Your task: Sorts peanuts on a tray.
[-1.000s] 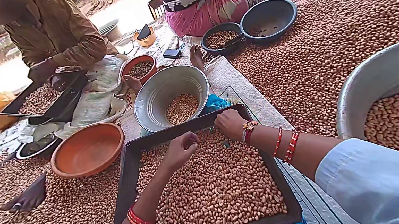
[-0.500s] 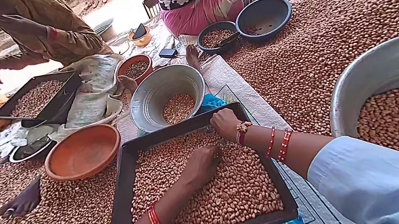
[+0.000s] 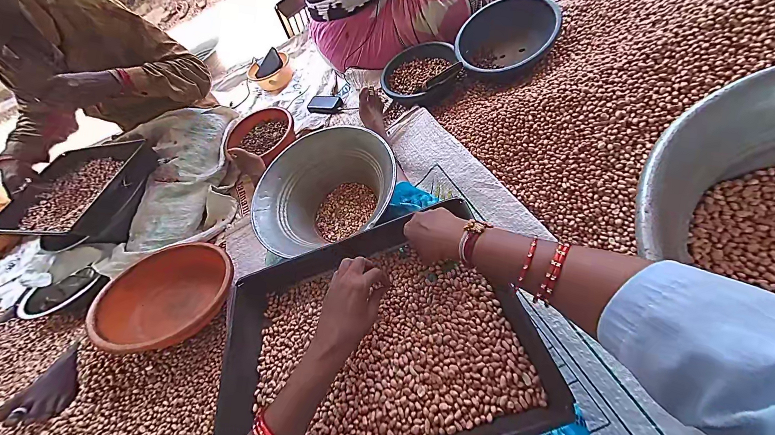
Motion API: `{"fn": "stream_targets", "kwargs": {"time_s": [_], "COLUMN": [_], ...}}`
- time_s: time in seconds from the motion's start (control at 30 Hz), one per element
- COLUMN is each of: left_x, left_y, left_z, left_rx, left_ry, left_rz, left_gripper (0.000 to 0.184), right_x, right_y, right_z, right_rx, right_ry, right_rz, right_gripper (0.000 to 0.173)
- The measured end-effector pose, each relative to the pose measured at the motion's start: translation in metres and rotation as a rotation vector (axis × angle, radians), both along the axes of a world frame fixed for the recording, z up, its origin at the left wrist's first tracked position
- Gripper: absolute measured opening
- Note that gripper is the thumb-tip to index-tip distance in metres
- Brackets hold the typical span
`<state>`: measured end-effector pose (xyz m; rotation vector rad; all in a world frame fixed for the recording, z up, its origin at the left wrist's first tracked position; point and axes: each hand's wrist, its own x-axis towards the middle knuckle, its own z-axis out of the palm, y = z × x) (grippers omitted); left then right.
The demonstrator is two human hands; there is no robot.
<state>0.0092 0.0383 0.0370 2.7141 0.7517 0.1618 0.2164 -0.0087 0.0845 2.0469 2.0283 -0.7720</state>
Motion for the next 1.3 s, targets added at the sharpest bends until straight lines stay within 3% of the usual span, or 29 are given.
{"fn": "stream_targets", "kwargs": {"time_s": [0.13,0.2,0.3,0.43,0.5,0.57,0.73,1.0,1.07,1.17,1.3], "left_x": [0.004,0.006,0.007,-0.003,-0.009,-0.013,-0.012,-0.008,-0.012,-0.02,-0.018], "left_y": [-0.007,-0.009,-0.004,0.013,0.016,0.012,-0.012,-0.017,-0.008,0.004,-0.007], "left_z": [-0.01,-0.015,-0.016,-0.004,0.002,0.004,0.006,0.007,0.002,-0.002,0.004], "left_rx": [-0.036,-0.025,-0.089,-0.56,-0.665,-0.619,-0.244,-0.208,-0.362,-0.861,-1.235], "left_ry": [0.064,0.069,-0.025,-0.28,-0.246,-0.086,0.196,0.336,0.22,-0.052,-0.066], "left_rz": [-0.015,-0.034,-0.022,0.163,0.185,0.164,0.04,0.007,0.055,0.121,0.151], "left_gripper": [0.019,0.02,0.019,0.022,0.024,0.02,0.021,0.024,0.023,0.025,0.028], "right_x": [0.013,0.013,0.011,-0.006,-0.016,-0.025,-0.032,-0.034,-0.033,-0.035,-0.046], "right_y": [0.016,0.017,0.012,-0.003,-0.01,-0.014,-0.018,-0.018,-0.018,-0.018,-0.019], "right_z": [0.002,0.008,0.007,0.002,0.001,-0.002,-0.004,-0.005,-0.001,0.013,0.03], "right_rx": [0.195,0.216,0.118,-0.029,-0.045,-0.048,-0.057,-0.09,-0.088,0.023,0.169], "right_ry": [0.396,0.482,0.338,0.108,0.035,-0.013,-0.058,-0.07,-0.054,0.105,0.375], "right_rz": [-0.093,-0.158,-0.07,0.084,0.097,0.102,0.122,0.143,0.154,0.204,0.288], "right_gripper": [0.023,0.02,0.02,0.021,0.022,0.022,0.018,0.021,0.022,0.02,0.019]}}
